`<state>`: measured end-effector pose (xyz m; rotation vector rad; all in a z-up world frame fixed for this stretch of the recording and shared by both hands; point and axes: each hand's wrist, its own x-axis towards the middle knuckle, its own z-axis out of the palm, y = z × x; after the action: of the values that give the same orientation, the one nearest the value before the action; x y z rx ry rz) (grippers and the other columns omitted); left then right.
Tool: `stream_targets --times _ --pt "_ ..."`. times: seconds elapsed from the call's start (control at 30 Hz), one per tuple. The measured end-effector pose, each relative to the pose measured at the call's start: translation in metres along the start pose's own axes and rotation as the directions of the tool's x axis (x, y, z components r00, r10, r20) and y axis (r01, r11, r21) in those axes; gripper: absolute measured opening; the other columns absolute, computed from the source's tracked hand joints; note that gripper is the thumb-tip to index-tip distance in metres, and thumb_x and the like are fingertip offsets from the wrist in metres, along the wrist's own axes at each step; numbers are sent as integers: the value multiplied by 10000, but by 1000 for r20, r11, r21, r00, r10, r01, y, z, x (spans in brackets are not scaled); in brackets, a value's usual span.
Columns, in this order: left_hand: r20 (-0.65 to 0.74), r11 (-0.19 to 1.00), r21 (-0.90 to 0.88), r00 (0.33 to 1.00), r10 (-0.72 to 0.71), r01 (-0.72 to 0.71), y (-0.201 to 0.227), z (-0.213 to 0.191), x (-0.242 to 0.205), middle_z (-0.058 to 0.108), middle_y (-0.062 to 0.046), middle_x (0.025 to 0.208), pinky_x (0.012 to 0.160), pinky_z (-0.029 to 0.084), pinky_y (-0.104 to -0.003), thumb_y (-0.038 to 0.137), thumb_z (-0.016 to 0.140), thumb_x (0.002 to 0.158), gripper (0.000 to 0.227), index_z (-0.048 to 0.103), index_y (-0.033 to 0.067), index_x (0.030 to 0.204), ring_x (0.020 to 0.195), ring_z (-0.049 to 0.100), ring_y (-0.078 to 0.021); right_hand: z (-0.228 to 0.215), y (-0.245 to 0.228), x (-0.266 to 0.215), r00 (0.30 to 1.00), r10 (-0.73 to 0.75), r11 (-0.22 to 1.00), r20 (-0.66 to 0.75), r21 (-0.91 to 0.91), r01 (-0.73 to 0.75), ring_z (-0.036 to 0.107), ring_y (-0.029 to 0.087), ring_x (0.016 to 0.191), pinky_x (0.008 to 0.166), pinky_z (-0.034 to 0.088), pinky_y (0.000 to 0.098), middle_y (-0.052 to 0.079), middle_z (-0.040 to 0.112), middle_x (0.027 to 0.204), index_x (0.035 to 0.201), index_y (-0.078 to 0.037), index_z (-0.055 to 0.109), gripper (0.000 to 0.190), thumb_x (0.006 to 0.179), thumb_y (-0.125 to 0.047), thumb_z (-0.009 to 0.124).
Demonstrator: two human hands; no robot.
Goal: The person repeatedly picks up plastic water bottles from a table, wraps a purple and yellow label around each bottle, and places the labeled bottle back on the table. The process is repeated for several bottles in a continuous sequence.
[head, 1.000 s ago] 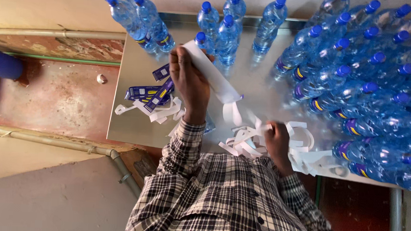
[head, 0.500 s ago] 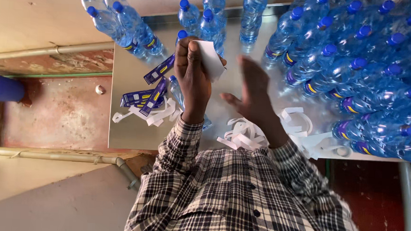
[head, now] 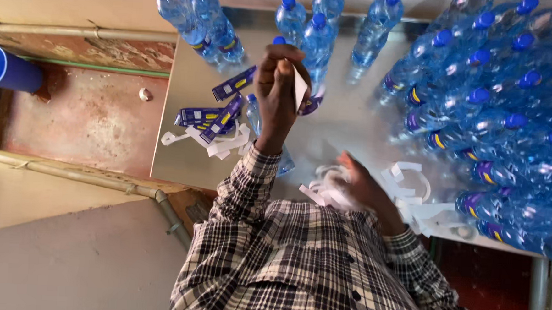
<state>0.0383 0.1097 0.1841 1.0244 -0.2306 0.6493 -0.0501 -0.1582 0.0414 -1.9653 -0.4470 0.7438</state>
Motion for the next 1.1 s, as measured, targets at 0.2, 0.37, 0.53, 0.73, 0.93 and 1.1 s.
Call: stream_targets --times 0.2,0.37,0.53,0.73,0.93,1.1 --pt "340 990 -122 940 -30 76 -45 6 -34 688 -178 592 354 465 -248 741 844 747 1031 670 -195 1143 382 556 -138 -17 -49 67 974 -224 368 -29 923 112 731 400 1291 940 668 512 218 670 1462 1661 -13 453 947 1013 -680 631" --pt "412 972 -227 910 36 64 -66 -6 -60 728 -242 743 518 560 -290 602 899 805 1027 578 -263 1256 545 663 -203 -13 -39 84 966 -29 489 -258 839 239 752 204 940 816 715 404 70 683 1169 1537 -102 571 609 966 -22 770" --pt "364 998 43 931 29 -47 -58 -27 -79 735 -226 1266 1076 559 -422 708 892 741 1081 611 -87 1417 1148 737 -302 -47 1 85 851 253 320 -461 870 376 734 116 832 801 683 324 -49 747 985 1151 -194 679 271 1014 33 736" --pt "-490 599 657 863 -122 457 -79 -97 -69 513 -152 1494 989 648 -410 770 712 883 1039 355 136 1626 1292 618 -282 -110 10 29 402 -15 941 -915 123 315 644 196 885 725 612 322 98 624 1089 1145 -81 598 146 1128 -189 695" --pt "-432 375 815 895 -114 441 -120 -97 -23 453 -459 1617 1236 415 -803 394 1010 827 1248 245 27 1742 1388 539 -708 -67 26 35 484 -440 890 -757 -441 118 659 416 843 765 533 498 185 658 924 1182 -36 755 207 1041 -108 890" --pt "-262 99 957 959 -105 272 -140 -111 -55 694 -400 1336 1066 598 -643 723 881 860 1129 532 -103 1546 1207 725 -563 -62 33 30 577 -24 995 -816 38 96 679 240 816 766 552 461 133 681 914 1207 -62 749 282 1002 -174 907"
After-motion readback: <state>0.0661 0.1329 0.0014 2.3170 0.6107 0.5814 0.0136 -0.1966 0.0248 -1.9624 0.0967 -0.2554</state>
